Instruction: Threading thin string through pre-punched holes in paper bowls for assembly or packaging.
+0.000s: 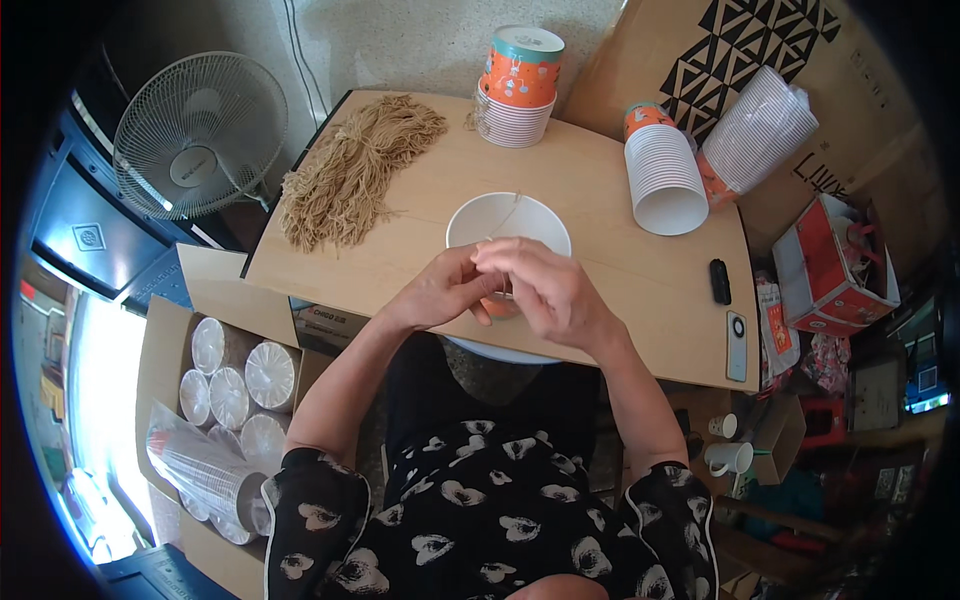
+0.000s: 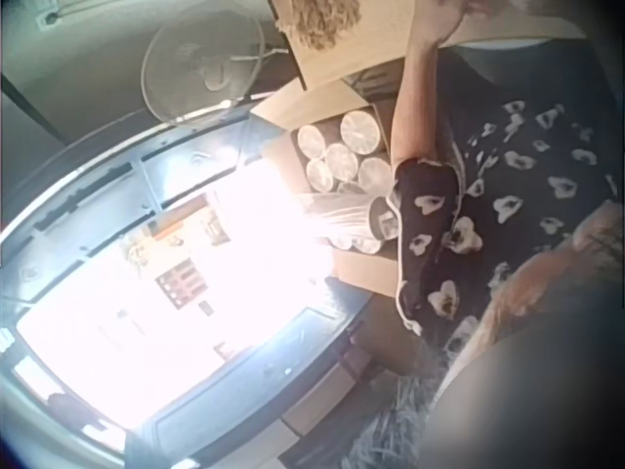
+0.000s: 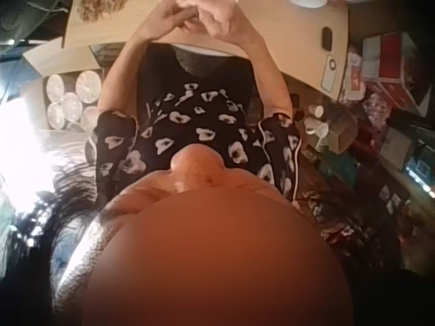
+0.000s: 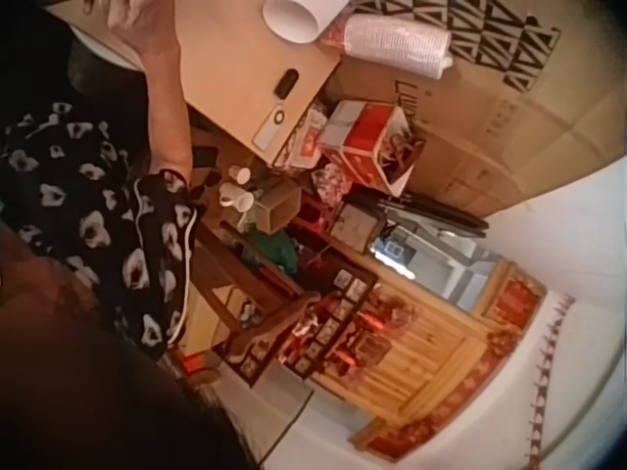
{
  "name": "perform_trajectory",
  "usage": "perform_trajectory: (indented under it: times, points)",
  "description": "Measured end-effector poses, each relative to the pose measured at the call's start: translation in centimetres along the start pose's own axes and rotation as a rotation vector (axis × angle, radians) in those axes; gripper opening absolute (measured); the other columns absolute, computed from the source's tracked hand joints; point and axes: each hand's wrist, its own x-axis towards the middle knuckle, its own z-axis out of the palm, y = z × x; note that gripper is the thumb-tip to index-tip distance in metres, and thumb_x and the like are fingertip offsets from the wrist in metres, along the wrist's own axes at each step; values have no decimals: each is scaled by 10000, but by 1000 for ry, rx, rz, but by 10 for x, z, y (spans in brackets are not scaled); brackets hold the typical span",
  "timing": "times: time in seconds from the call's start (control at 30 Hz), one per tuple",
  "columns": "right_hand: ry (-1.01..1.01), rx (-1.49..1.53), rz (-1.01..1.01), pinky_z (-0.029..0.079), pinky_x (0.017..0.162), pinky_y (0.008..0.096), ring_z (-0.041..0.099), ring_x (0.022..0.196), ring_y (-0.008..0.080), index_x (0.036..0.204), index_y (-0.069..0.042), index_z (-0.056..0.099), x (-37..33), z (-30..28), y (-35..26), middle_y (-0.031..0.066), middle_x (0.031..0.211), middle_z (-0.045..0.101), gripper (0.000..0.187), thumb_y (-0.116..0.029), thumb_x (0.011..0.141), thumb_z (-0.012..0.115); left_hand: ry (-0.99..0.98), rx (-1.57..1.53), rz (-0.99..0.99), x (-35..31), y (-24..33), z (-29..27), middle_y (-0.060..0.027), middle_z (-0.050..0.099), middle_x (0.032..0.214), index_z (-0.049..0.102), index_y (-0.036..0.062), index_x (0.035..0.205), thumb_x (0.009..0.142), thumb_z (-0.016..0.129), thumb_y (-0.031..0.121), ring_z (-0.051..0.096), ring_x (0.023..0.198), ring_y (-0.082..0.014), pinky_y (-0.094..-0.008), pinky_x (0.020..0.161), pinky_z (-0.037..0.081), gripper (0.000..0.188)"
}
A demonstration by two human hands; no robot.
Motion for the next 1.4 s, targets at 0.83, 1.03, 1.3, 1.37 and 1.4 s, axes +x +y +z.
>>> perform_trajectory:
  times: [0.83, 1.03, 1.3, 1.37, 1.4]
  points:
    - [426, -70, 396, 518, 816, 285, 661, 876, 164, 1020, 41, 695, -38, 4, 31, 85, 949, 705, 118, 9, 906, 689, -45, -323, -144, 51, -18, 7, -135, 731, 947, 655, -46, 1096, 1026, 604, 167, 741, 840, -191, -235, 743, 603, 229]
    - [392, -125, 356, 517, 751, 287, 644, 805, 167, 960, 41, 673, -33, -16, 27, 91, 881, 678, 61, 20, 903, 681, -46, -312, -108, 53, -8, 15, -128, 726, 974, 642, -63, 1144, 1059, 545, 178, 730, 888, -180, -258, 806, 601, 274]
    - [330, -329, 452, 516, 616, 328, 641, 694, 233, 977, 8, 600, -54, -19, -3, 125, 897, 656, 94, 23, 907, 661, -7, -110, 7, 48, 7, 27, -60, 716, 942, 672, -32, 1181, 1033, 607, 176, 664, 831, -86, -242, 781, 564, 263]
    - [393, -286, 418, 515, 609, 321, 648, 697, 215, 984, 11, 597, -57, -14, -6, 121, 932, 666, 88, 20, 916, 653, -7, -95, -4, 48, 3, 28, -52, 719, 939, 681, -24, 1173, 1027, 621, 187, 665, 832, -83, -240, 782, 558, 263]
    - [453, -250, 385, 515, 603, 314, 654, 699, 197, 990, 14, 594, -58, -12, -7, 117, 966, 676, 82, 17, 926, 645, -11, -85, -12, 49, 2, 29, -44, 723, 936, 690, -16, 1164, 1021, 635, 198, 665, 834, -79, -239, 782, 553, 263]
